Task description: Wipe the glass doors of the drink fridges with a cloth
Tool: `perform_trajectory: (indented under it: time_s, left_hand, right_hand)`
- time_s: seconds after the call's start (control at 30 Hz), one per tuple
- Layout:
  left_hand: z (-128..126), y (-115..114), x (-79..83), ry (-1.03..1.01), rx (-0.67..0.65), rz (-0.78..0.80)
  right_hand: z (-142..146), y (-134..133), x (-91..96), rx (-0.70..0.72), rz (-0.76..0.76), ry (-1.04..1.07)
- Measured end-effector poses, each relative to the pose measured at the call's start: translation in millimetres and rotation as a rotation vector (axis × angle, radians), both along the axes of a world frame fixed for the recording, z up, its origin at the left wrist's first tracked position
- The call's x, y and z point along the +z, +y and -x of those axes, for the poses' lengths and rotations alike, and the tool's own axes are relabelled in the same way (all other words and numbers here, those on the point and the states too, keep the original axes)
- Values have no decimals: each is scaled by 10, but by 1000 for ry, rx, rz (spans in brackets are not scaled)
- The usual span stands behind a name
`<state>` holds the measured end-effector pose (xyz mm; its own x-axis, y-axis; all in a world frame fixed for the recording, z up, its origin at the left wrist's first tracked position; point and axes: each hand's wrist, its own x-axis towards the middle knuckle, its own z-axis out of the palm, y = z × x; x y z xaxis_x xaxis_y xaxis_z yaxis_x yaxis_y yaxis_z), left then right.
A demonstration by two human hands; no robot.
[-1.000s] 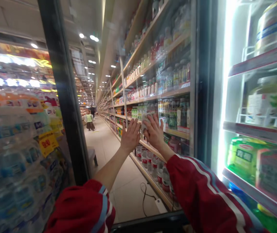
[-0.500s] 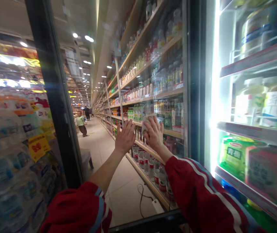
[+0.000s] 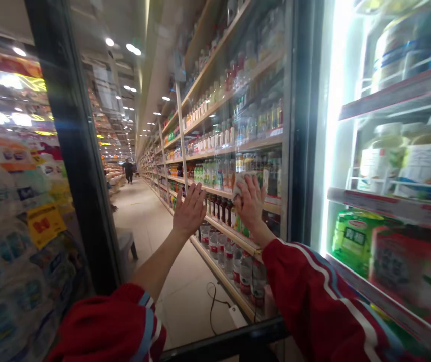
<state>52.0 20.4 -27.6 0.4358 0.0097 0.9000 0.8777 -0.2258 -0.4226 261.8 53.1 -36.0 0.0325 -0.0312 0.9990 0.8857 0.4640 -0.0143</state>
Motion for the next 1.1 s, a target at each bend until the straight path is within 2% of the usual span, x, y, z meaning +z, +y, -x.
perform_trajectory:
  time_s: [0.17,0.27,0.5,0.6,0.77,0.9,1.1]
  left_hand:
    - [-3,-20,6,10,23,-15]
    - [-4,-19,6,2,8,-12]
    - [-1,-5,-3,-19,-20,17]
    - [-3,-15,2,-3,18,-15]
    - [-1,-25,12,20,35,-47]
    - [4,-21,10,12,17,-44]
    - [5,-17,-1,-2,-5,-22]
  right_hand:
    - [172,-40,-84,39,18,-98]
    - [130,-28,-96,39,26,-153]
    - [-203,45,-42,20,78,87]
    - [-159,35,-38,26,75,104]
    - [-57,29,-45,27,36,8]
    - [-247,79,-57,-2,55,24]
    - [-662,194,-92,-50,39,212]
